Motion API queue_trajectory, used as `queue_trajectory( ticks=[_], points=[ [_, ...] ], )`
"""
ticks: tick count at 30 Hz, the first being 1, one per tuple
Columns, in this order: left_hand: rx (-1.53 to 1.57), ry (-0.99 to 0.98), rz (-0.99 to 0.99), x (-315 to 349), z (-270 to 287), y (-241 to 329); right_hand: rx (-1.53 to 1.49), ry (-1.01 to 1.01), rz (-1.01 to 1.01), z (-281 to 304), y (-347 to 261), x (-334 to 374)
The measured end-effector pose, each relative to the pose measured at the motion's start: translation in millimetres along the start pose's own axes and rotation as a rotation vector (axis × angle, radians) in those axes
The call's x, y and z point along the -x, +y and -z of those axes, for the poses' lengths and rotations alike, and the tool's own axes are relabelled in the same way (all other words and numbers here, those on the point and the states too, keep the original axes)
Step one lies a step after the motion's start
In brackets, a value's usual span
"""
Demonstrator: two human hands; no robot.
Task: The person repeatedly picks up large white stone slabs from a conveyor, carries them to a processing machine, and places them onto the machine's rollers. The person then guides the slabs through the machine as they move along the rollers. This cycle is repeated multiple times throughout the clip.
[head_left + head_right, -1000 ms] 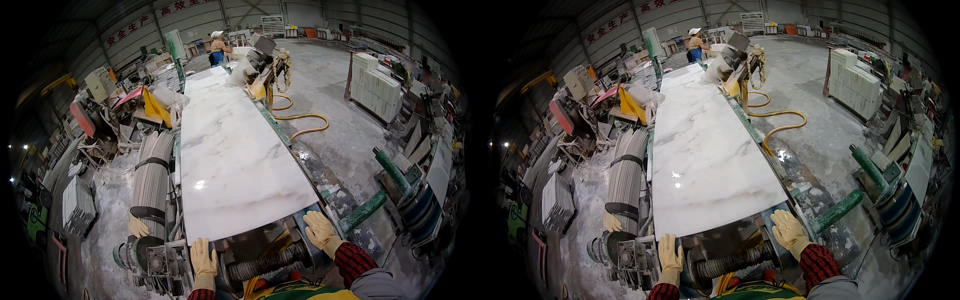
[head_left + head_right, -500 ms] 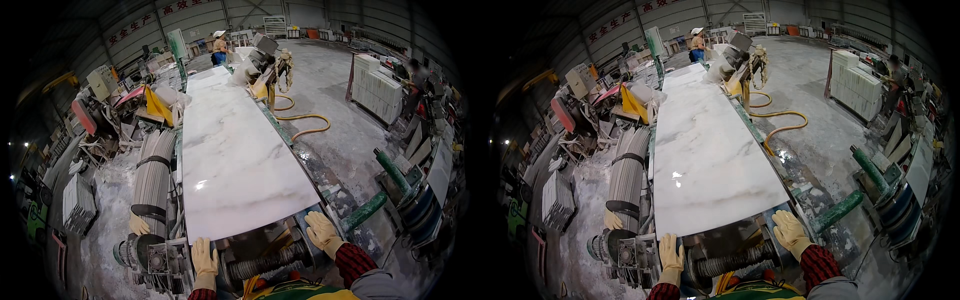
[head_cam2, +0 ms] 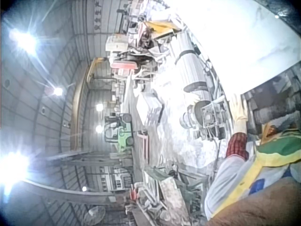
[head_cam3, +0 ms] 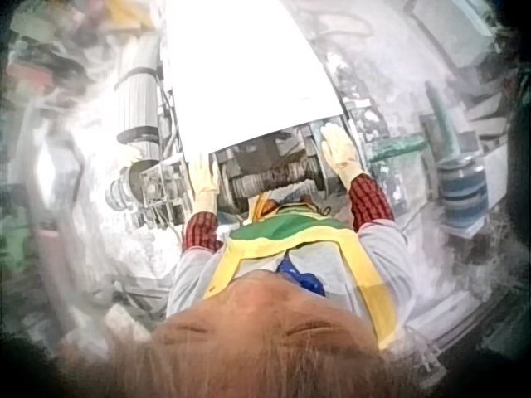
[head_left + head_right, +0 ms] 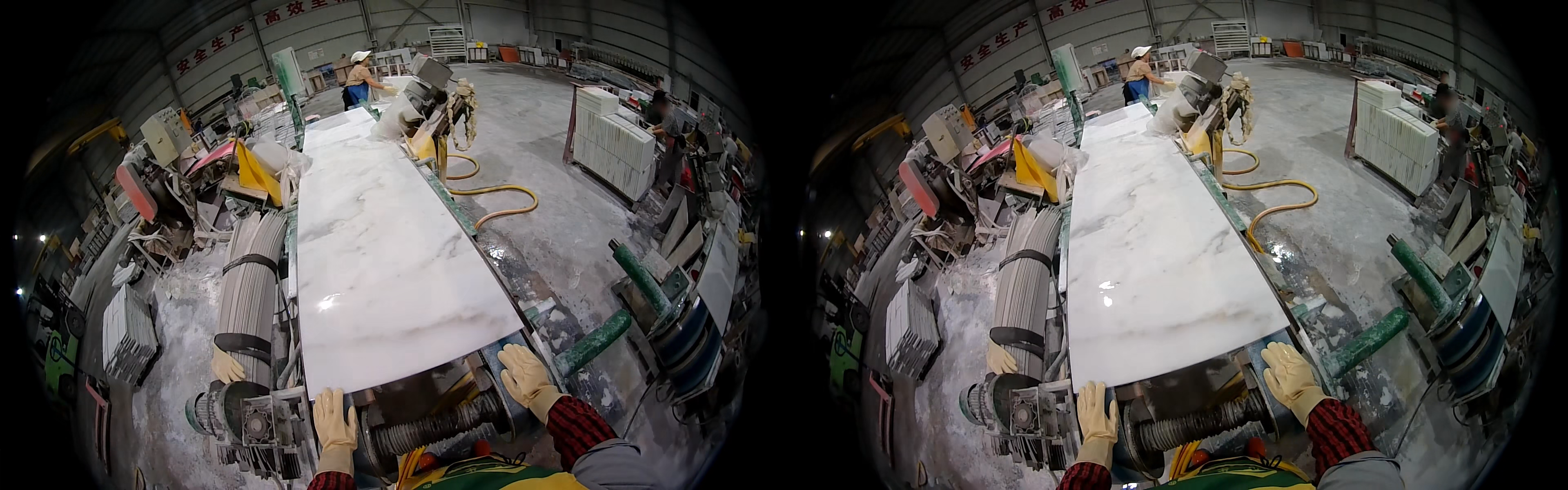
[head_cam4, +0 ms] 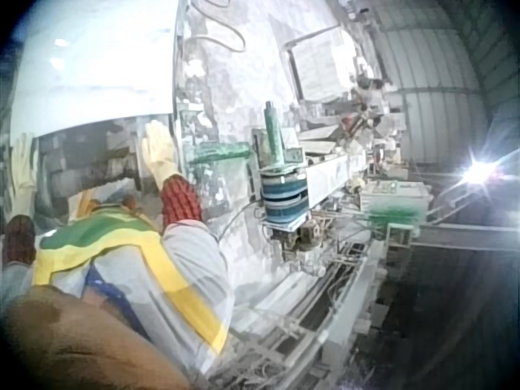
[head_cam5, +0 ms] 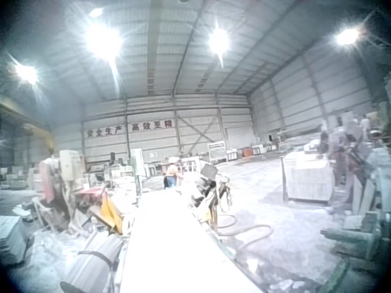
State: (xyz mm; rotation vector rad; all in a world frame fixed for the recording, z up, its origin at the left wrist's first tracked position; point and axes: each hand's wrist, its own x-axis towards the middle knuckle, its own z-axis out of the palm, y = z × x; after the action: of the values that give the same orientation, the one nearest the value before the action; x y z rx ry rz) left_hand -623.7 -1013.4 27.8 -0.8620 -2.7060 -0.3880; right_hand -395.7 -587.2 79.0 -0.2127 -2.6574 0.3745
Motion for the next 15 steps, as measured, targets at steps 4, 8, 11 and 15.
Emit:
queue_trajectory(
  ticks=[4, 8, 11, 15],
  points=[
    [-0.007, -0.006, 0.008, 0.4, -0.8, 0.5, 0.005, -0.005, 0.001, 1.9, -1.9, 0.5],
    [0.027, -0.007, 0.015, 1.8, 6.2, 4.4, 0.033, 0.036, 0.036, -2.8, -1.3, 4.4],
    [0.046, 0.011, 0.011, 0.9, 10.9, 6.1, 0.031, 0.002, 0.042, 3.5, -8.4, -2.6],
    [0.046, 0.039, 0.01, 3.3, 8.9, 2.7, 0.039, -0.018, 0.053, 2.1, -13.6, -6.3]
  ],
)
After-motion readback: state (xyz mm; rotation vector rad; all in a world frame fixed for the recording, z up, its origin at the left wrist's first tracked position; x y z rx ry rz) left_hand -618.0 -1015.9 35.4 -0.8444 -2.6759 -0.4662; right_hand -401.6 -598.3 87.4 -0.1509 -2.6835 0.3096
